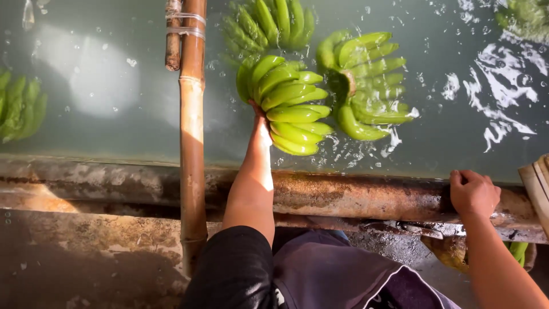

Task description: Sorting and trimming bunches of green bananas in a large water tank.

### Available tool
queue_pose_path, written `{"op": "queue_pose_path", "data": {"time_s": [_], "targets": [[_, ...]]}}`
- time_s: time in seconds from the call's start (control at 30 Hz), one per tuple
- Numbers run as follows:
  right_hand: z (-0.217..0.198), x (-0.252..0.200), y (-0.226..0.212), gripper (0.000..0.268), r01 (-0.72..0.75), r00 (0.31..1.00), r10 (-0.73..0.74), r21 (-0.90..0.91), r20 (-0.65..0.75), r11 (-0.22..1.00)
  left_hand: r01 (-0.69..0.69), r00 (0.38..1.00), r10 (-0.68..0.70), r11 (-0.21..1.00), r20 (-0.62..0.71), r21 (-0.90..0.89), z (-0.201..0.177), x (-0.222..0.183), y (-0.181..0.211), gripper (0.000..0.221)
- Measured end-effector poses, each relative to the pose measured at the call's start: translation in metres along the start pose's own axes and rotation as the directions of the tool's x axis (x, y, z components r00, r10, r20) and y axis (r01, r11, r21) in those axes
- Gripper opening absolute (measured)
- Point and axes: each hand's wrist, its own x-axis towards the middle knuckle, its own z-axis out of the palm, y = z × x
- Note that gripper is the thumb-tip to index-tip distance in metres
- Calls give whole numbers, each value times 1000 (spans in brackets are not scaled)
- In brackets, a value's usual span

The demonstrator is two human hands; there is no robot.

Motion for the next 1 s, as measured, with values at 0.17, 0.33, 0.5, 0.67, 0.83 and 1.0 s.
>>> {"op": "queue_pose_path", "data": {"time_s": [0.17,0.33,0.5,0.67,0.83,1.0], "targets": [[3,2,3,38,-9,1000,9,-13,7,1000,-146,967,150,989,-204,36,-4,-22,6,77],[4,3,2,40,-50,998,51,-30,46,998,-287,866,305,952,-396,106,-14,-51,17,73],[12,4,12,40,-40,999,41,-43,15,998,-412,712,442,892,-545,185,-33,-59,21,69],[17,6,14,39,-70,997,71,-65,7,995,-495,519,540,822,-662,283,-83,-33,8,65],[16,3,15,37,-61,998,60,-58,-20,996,-549,287,606,739,-742,391,-103,-3,-2,61],[10,2,8,40,-132,990,134,-51,39,990,-583,60,647,641,-760,500,-102,60,-21,58]]}}
